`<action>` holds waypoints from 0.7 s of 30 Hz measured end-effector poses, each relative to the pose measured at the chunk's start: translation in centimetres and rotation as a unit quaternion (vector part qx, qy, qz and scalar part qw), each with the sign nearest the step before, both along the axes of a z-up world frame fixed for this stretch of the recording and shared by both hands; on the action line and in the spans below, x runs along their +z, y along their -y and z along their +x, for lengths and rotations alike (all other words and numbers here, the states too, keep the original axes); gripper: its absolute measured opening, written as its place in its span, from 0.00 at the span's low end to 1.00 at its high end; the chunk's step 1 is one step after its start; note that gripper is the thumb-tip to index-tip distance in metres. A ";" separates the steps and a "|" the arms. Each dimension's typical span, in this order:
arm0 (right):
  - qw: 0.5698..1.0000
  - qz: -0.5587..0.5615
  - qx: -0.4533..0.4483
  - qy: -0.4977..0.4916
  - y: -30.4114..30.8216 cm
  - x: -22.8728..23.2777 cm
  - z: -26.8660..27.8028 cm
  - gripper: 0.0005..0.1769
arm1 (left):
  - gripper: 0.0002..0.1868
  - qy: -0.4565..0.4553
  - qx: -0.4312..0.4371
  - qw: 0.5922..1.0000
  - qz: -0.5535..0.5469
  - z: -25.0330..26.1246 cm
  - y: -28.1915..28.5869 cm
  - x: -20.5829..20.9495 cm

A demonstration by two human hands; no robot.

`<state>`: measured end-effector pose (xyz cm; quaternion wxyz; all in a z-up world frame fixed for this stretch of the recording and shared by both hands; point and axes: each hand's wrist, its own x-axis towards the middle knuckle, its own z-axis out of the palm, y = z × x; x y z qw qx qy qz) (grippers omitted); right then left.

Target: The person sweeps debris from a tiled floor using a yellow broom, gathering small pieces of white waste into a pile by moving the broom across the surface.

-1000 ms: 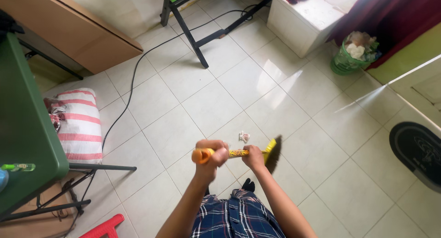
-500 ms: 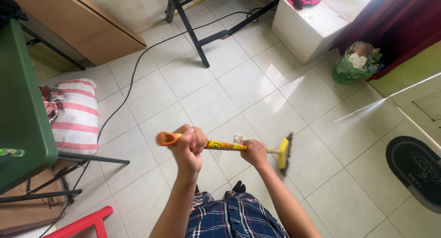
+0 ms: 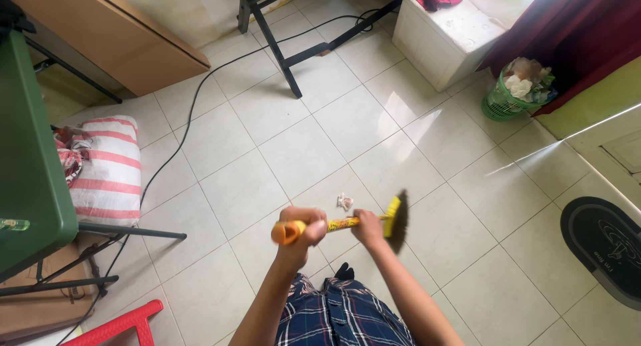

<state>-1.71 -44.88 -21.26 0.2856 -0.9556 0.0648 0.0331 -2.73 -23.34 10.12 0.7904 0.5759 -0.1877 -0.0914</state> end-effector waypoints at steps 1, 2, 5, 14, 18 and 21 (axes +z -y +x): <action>1.000 0.019 0.000 -0.003 -0.8 1.1 0.4 0.12 | 0.16 0.027 0.005 0.999 0.025 -0.5 -0.2 0.8; 0.999 0.042 -0.001 0.020 -1.6 2.3 0.8 0.12 | 0.16 0.054 0.011 0.997 0.050 -0.9 -0.3 1.7; 0.992 0.103 0.000 0.079 -3.6 5.8 1.5 0.12 | 0.14 0.105 -0.030 0.989 0.096 -1.1 -0.9 3.7; 0.987 0.094 -0.004 0.134 -2.5 11.3 1.4 0.15 | 0.13 0.080 -0.024 0.994 -0.063 1.9 -2.5 6.5; 0.993 0.073 -0.012 0.089 2.4 7.7 0.4 0.09 | 0.14 0.037 -0.065 0.995 -0.066 3.3 -0.6 2.8; 0.998 0.026 -0.039 0.031 5.4 3.2 -1.8 0.04 | 0.17 -0.041 -0.080 0.995 -0.044 2.8 1.5 -1.9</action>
